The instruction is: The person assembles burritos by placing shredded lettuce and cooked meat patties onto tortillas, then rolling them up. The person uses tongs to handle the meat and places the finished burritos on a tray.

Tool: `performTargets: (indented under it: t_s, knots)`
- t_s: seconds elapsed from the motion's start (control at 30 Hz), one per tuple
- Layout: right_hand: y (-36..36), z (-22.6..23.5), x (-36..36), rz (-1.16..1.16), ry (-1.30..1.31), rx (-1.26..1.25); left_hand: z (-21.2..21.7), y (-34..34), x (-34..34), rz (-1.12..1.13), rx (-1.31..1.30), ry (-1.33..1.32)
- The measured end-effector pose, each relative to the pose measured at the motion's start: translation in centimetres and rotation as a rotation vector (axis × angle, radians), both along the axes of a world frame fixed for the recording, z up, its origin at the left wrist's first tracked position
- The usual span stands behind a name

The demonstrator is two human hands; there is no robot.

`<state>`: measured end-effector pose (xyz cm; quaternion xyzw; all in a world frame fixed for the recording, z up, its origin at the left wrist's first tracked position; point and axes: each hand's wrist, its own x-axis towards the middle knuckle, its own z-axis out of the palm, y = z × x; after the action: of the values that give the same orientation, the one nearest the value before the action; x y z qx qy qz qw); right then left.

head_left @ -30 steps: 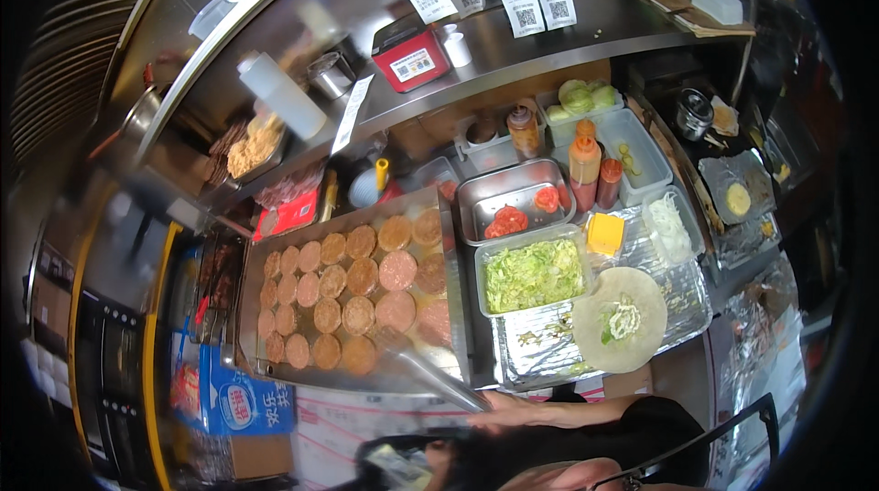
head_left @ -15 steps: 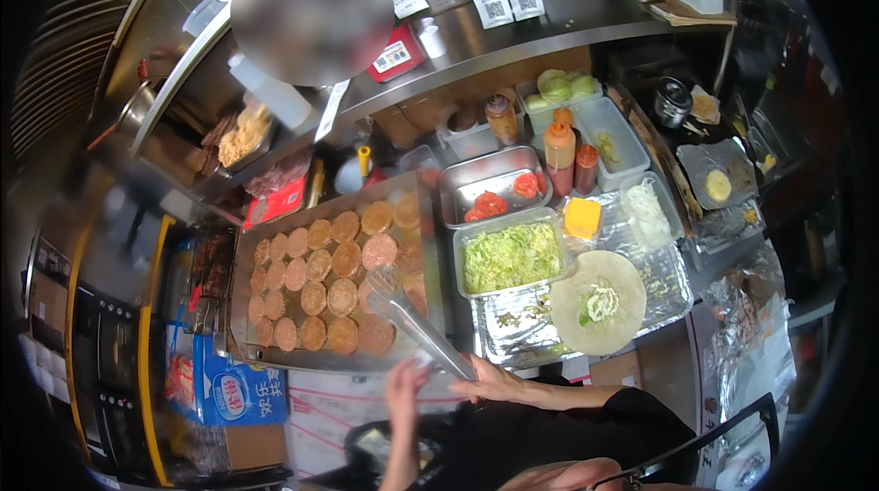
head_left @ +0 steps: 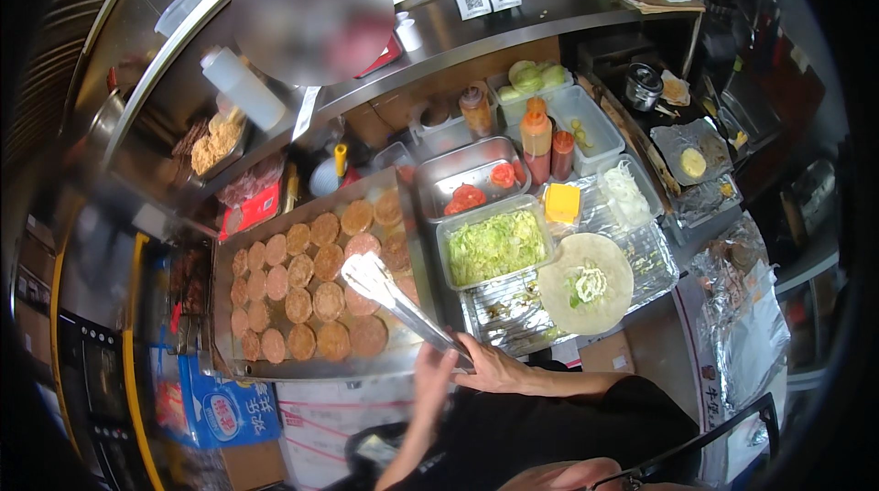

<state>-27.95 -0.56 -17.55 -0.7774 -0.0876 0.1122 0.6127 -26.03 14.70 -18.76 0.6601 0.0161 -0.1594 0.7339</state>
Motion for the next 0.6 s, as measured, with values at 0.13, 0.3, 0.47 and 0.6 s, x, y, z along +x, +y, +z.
performTargets:
  t_s: [0.13,0.3,0.47,0.6]
  knots:
    - [1.0,-0.6,0.2,0.085,-0.181,-0.032,-1.5,2.1,0.3,0.242,-0.039,0.047]
    - [1.3,-1.6,-0.3,0.206,0.109,0.020,-1.8,7.6,1.8,0.578,0.010,0.028]
    - [0.4,-1.8,-0.8,0.138,0.133,0.014,-2.7,14.6,2.7,0.742,0.422,-0.158]
    - [0.2,-1.8,-0.6,0.134,0.181,0.010,-8.9,22.1,2.3,0.739,0.955,-0.369]
